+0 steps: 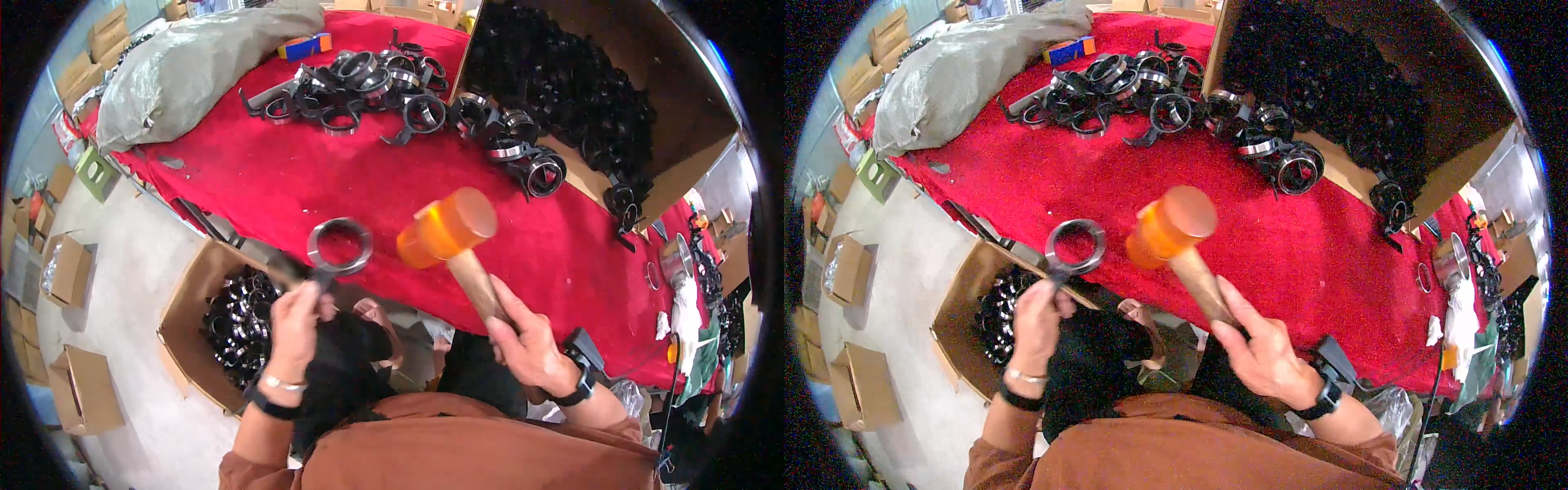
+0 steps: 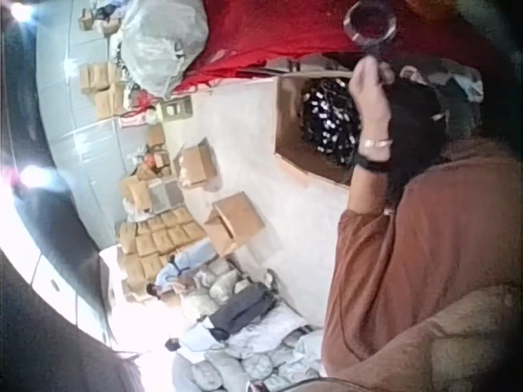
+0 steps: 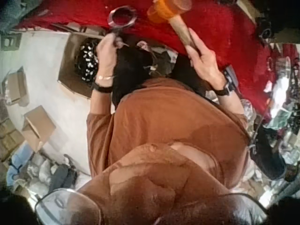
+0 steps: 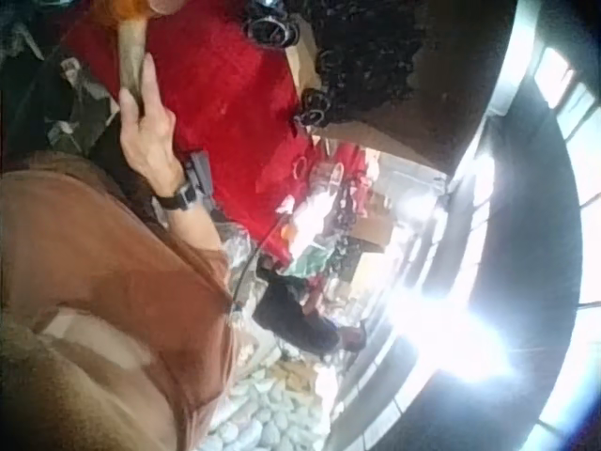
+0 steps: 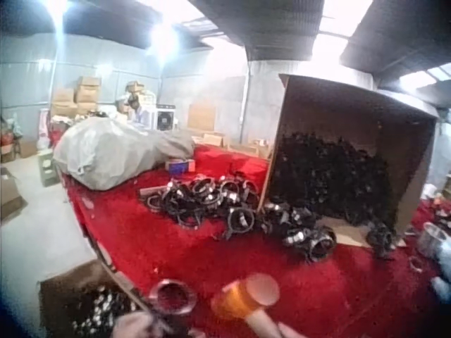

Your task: Using a mallet to tap metal rings into or onto components in a manufacturing assembly setting.

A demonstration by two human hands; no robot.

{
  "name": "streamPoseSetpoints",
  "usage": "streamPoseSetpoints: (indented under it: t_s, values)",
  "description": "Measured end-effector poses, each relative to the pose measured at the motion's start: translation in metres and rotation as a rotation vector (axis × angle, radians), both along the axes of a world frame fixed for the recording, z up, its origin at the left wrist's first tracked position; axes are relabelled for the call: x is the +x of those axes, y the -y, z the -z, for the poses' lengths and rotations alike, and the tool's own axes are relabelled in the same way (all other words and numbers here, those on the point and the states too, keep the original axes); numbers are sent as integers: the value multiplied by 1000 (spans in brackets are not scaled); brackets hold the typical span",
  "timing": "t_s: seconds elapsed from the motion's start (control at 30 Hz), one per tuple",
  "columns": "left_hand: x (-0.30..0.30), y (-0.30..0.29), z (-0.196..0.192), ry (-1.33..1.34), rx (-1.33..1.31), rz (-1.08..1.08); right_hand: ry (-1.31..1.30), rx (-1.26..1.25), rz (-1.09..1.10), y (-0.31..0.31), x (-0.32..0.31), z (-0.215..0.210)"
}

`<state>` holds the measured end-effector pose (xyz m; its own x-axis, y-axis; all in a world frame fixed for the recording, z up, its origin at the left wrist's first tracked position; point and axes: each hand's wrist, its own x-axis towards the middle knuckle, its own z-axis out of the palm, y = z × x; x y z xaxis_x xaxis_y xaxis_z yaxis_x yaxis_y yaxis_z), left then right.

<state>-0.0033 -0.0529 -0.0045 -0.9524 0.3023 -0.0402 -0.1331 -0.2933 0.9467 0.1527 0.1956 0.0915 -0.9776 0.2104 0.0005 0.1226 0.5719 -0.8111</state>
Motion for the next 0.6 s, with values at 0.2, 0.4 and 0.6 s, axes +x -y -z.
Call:
streamPoseSetpoints:
  t_s: [0.2, 0.4, 0.6]
  values:
    - [-44, 125, 11, -181, -730, -357, 17, -189, 97, -37, 18, -3]
    - [-101, -8, -62, -1192, -1167, -362, 76, -477, 72, -43, 7, 3]
    - [-133, -184, -68, -1640, -1751, -322, 44, -519, 10, -44, 9, 6]
